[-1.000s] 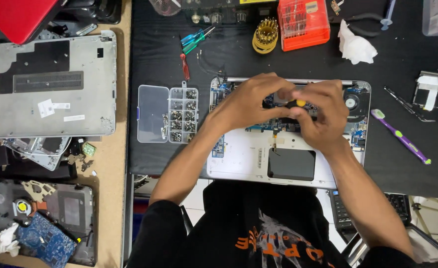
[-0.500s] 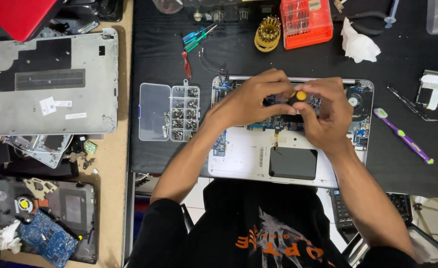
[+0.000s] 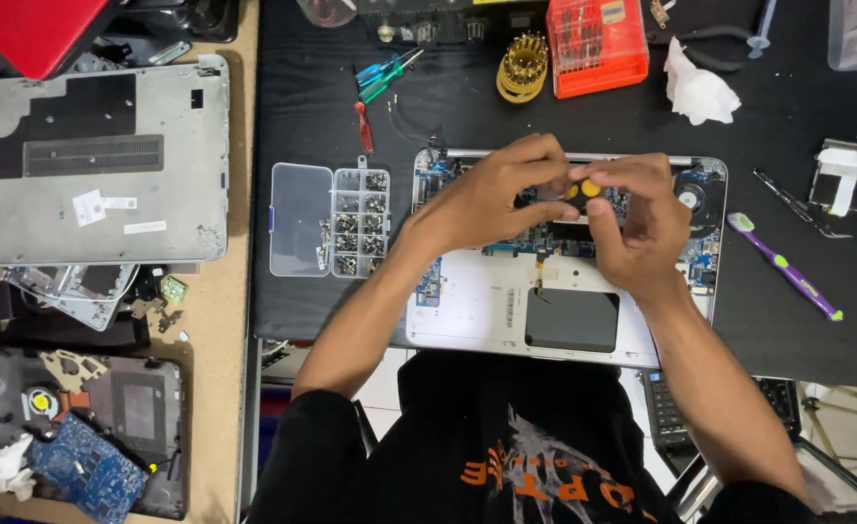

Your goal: Repairing a laptop by cleaning the motherboard with a cloth and using a screwdriver to adjust internal components.

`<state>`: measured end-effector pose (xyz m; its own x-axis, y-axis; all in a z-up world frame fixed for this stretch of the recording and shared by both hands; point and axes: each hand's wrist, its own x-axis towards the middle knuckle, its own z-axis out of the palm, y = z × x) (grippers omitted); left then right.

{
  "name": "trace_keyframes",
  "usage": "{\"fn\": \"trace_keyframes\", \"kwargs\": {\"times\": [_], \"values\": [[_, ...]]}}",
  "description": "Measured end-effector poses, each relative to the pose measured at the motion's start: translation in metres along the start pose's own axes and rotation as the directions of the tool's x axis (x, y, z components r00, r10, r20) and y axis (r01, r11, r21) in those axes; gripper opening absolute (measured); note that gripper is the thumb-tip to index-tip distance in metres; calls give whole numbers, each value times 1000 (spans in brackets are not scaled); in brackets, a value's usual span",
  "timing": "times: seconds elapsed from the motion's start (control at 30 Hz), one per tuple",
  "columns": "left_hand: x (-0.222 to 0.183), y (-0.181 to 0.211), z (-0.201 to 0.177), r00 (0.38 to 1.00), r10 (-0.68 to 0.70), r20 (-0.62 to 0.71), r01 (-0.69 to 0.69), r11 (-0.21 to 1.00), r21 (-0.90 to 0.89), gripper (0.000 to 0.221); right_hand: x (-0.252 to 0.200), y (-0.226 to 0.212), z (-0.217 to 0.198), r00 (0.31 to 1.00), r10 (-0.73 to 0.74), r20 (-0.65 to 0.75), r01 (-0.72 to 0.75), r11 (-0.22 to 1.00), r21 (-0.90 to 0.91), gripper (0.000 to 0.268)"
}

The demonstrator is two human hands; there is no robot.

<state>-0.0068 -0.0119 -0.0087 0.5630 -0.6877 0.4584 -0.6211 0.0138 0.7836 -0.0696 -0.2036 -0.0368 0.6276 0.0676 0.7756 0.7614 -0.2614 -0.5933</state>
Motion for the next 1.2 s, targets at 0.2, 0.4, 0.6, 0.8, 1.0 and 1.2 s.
{"fn": "trace_keyframes", "kwargs": {"times": [0.2, 0.4, 0.6, 0.8, 1.0, 1.2], "values": [[-2, -2, 4, 999, -14, -46, 15, 1000, 17, 28, -5, 9, -7, 999, -40, 28, 42, 997, -65, 21], [-3, -4, 4, 999, -13, -36, 13, 1000, 1, 24, 0, 1, -3, 1000, 14, -17, -15, 1000, -2, 19], [-1, 2, 5, 998, -27, -51, 28, 1000, 9, 34, -11, 18, -9, 996, -81, 23, 83, 993, -83, 24], [-4, 1, 0, 998, 9, -62, -9, 1000, -3, 29, -6, 6, -1, 1000, -17, -18, 17, 999, -30, 24], [0, 17, -9, 992, -109, 57, 111, 994, -22, 40, -5, 1, -3, 1000, 12, 0, -12, 990, -138, 23], [-3, 7, -7, 995, -66, 73, 65, 998, 14, 34, -6, -3, 0, 998, 66, -1, -66, 996, -68, 20]]}}
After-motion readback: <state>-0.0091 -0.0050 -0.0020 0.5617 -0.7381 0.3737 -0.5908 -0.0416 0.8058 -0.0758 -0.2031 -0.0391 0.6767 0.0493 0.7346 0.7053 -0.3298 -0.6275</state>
